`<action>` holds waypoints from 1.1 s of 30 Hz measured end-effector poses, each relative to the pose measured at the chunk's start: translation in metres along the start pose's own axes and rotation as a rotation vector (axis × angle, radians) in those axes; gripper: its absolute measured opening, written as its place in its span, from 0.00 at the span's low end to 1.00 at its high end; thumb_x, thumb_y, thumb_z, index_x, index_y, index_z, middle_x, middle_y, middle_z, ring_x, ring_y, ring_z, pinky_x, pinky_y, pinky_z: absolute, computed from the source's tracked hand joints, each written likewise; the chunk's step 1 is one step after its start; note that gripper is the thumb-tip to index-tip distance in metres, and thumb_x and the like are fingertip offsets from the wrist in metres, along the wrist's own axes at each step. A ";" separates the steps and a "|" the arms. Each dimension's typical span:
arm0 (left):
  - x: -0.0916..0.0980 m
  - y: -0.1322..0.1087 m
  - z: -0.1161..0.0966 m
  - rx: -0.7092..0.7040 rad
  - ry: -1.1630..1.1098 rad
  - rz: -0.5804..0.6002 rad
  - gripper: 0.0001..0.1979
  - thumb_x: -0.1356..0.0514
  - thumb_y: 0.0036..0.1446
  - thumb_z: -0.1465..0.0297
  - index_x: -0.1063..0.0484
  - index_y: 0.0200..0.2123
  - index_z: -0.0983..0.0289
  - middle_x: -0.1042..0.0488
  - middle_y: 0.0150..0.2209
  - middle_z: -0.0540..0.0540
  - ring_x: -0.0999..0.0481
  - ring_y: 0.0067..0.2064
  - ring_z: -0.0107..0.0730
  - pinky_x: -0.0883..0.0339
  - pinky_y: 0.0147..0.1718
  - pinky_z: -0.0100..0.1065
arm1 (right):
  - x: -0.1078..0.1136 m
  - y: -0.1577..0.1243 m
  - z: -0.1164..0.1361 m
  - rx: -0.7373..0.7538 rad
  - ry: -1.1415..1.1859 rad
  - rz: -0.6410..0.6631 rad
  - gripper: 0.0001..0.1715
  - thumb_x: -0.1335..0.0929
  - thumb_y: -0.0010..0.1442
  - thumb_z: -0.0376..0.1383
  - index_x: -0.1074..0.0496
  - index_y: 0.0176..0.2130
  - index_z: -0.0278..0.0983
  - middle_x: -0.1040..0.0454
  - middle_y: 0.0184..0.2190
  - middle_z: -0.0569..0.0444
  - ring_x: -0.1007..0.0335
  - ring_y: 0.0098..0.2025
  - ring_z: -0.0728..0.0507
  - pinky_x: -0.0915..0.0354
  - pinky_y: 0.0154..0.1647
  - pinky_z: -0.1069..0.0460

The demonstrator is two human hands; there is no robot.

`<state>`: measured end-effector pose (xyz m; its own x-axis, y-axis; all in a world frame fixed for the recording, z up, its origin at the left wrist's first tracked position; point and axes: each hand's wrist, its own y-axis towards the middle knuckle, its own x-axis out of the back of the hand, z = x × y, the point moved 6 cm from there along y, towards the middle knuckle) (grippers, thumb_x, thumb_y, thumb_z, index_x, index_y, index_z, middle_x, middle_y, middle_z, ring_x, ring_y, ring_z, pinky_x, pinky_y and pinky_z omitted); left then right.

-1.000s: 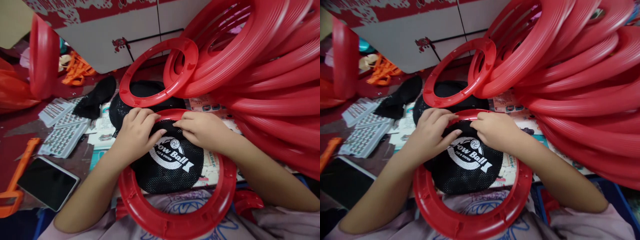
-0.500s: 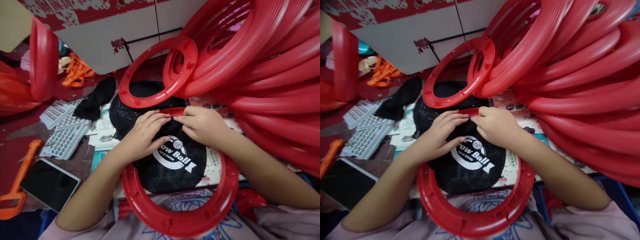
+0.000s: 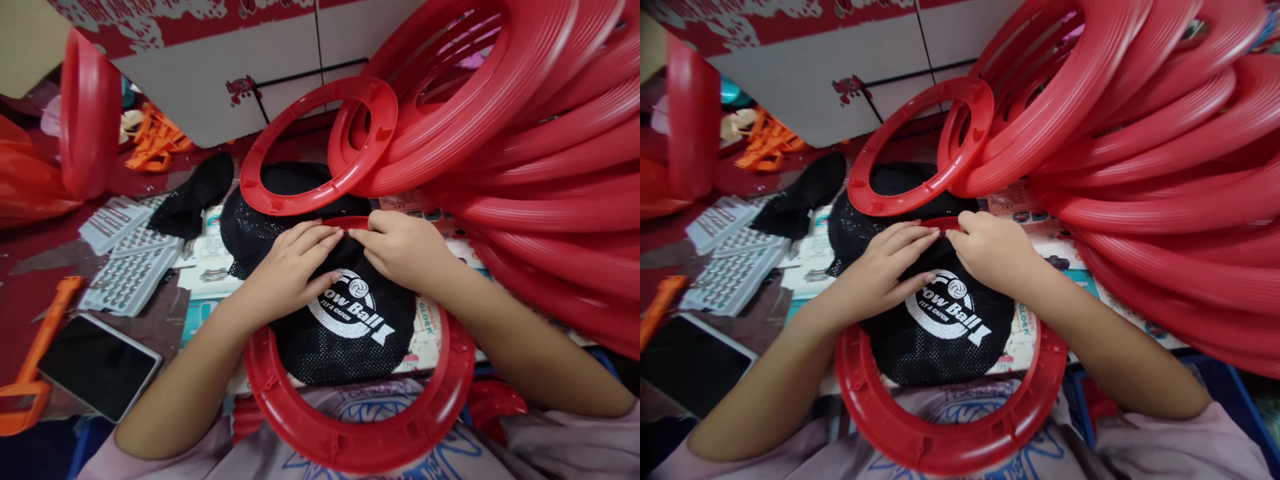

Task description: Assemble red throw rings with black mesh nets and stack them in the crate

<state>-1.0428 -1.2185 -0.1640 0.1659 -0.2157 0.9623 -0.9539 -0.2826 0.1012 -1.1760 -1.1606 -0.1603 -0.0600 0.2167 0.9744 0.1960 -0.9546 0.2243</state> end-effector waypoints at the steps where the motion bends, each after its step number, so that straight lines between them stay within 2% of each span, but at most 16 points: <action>1: -0.001 0.000 0.000 -0.001 0.012 0.004 0.27 0.46 0.64 0.61 0.40 0.62 0.69 0.34 0.60 0.66 0.39 0.63 0.52 0.41 0.59 0.53 | -0.001 0.000 0.000 -0.002 -0.010 0.005 0.17 0.41 0.66 0.34 0.24 0.44 0.36 0.30 0.34 0.48 0.38 0.35 0.44 0.51 0.30 0.51; 5: -0.004 0.001 0.000 -0.003 0.058 0.015 0.29 0.47 0.64 0.59 0.40 0.62 0.72 0.34 0.60 0.67 0.40 0.63 0.54 0.40 0.59 0.54 | -0.003 0.002 0.002 -0.007 -0.057 0.035 0.16 0.39 0.66 0.34 0.24 0.44 0.37 0.30 0.34 0.49 0.37 0.34 0.44 0.54 0.28 0.51; 12: -0.003 0.001 0.002 0.045 -0.013 0.054 0.28 0.48 0.65 0.58 0.40 0.63 0.67 0.37 0.63 0.63 0.42 0.64 0.51 0.45 0.62 0.53 | 0.008 0.000 0.002 -0.054 0.018 0.151 0.17 0.40 0.65 0.33 0.25 0.47 0.38 0.28 0.35 0.49 0.33 0.36 0.44 0.51 0.29 0.50; 14: 0.002 -0.001 0.003 0.071 -0.081 0.035 0.27 0.51 0.66 0.59 0.41 0.63 0.68 0.37 0.62 0.64 0.41 0.64 0.49 0.45 0.62 0.52 | 0.013 -0.003 0.003 -0.054 0.082 0.205 0.17 0.39 0.65 0.33 0.25 0.47 0.38 0.27 0.36 0.50 0.31 0.37 0.43 0.49 0.31 0.50; 17: 0.013 -0.004 0.008 0.133 -0.158 -0.057 0.24 0.53 0.68 0.64 0.40 0.62 0.70 0.33 0.59 0.64 0.36 0.60 0.43 0.42 0.61 0.48 | 0.015 -0.008 0.009 -0.035 0.136 0.269 0.15 0.38 0.64 0.34 0.24 0.45 0.39 0.25 0.37 0.51 0.29 0.39 0.43 0.48 0.31 0.50; 24: 0.017 -0.007 0.020 0.196 -0.108 -0.126 0.15 0.43 0.60 0.72 0.29 0.51 0.67 0.31 0.52 0.61 0.31 0.54 0.42 0.35 0.55 0.44 | 0.008 -0.012 0.024 0.037 0.068 0.132 0.10 0.37 0.61 0.28 0.27 0.33 0.36 0.28 0.30 0.52 0.30 0.33 0.43 0.53 0.27 0.50; 27: 0.019 -0.010 0.020 0.217 -0.052 -0.134 0.14 0.44 0.60 0.73 0.28 0.49 0.66 0.31 0.50 0.60 0.30 0.52 0.42 0.35 0.53 0.45 | 0.007 -0.009 0.023 0.031 0.108 0.130 0.11 0.37 0.62 0.30 0.25 0.37 0.36 0.26 0.33 0.51 0.30 0.35 0.44 0.50 0.29 0.50; 31: 0.024 -0.015 0.018 0.283 0.054 -0.054 0.20 0.43 0.59 0.71 0.32 0.56 0.67 0.30 0.49 0.61 0.28 0.50 0.46 0.33 0.51 0.49 | 0.011 -0.003 0.018 -0.010 0.249 0.090 0.16 0.37 0.60 0.31 0.23 0.43 0.36 0.25 0.38 0.50 0.29 0.39 0.43 0.43 0.33 0.50; 33: 0.030 -0.014 0.015 0.262 0.057 -0.100 0.20 0.42 0.60 0.69 0.33 0.55 0.68 0.29 0.49 0.62 0.28 0.50 0.47 0.32 0.51 0.50 | 0.013 -0.001 0.019 -0.011 0.307 0.051 0.17 0.38 0.59 0.30 0.23 0.43 0.35 0.25 0.37 0.50 0.29 0.39 0.43 0.41 0.34 0.51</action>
<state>-1.0209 -1.2352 -0.1406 0.2345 -0.1244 0.9641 -0.8352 -0.5334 0.1343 -1.1586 -1.1534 -0.1478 -0.3438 0.0984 0.9339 0.1962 -0.9650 0.1739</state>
